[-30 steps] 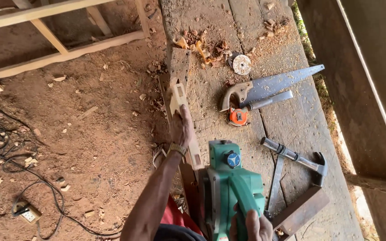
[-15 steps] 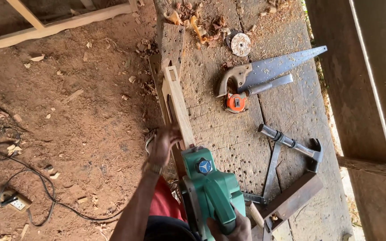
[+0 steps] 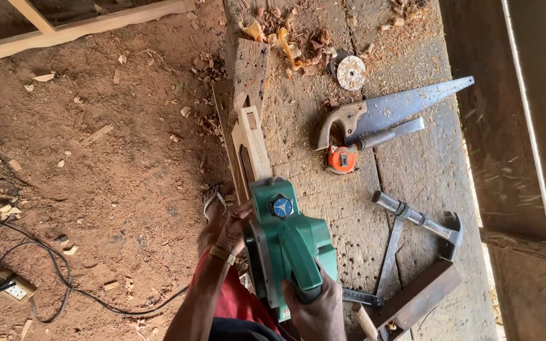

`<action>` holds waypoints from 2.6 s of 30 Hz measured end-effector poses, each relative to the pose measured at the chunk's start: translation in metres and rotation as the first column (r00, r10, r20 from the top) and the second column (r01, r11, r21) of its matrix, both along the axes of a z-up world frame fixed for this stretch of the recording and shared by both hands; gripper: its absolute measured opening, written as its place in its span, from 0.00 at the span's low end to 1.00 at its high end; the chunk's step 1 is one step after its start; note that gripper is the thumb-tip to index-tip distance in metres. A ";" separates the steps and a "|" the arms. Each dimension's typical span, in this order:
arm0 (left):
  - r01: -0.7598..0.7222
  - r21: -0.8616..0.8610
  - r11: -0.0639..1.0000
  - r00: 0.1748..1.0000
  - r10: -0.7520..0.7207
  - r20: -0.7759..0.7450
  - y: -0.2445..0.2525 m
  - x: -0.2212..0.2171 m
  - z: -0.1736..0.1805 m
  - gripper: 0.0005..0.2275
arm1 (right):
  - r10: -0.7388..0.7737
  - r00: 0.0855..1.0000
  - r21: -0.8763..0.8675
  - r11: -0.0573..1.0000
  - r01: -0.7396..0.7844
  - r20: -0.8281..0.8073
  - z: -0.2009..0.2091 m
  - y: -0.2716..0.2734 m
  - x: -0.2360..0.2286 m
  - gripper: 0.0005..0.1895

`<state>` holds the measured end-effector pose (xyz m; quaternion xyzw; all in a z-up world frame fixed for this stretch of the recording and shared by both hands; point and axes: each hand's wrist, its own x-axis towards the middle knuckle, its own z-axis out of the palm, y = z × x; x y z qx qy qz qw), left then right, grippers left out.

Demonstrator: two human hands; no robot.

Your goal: The person marks wooden frame pieces with a pen and a square ruler, then uses an electric planer to smooth the edges of the wood. They repeatedly fit the pieces into a larger wooden structure to check alignment.

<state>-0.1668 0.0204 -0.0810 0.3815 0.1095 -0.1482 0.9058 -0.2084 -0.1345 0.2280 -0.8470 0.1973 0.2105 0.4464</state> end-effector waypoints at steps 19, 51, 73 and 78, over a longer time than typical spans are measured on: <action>-0.109 -0.234 0.966 0.987 0.134 0.091 -0.016 -0.026 -0.092 0.12 | 0.252 0.914 0.056 0.957 -0.284 0.318 0.034 -0.006 0.054 0.08; 0.055 -0.039 0.998 0.994 -0.058 -0.088 -0.002 -0.022 -0.054 0.10 | 0.125 0.966 0.063 0.988 -0.142 0.225 -0.007 0.050 0.127 0.09; -0.586 0.657 0.474 0.794 0.173 0.584 0.053 -0.024 0.100 0.32 | -0.411 0.912 0.234 0.887 0.399 0.004 0.028 -0.079 -0.030 0.13; -0.272 0.868 0.416 0.962 0.112 0.248 0.109 0.013 0.136 0.23 | -0.377 0.918 0.156 0.906 0.393 -0.125 0.005 -0.082 -0.046 0.14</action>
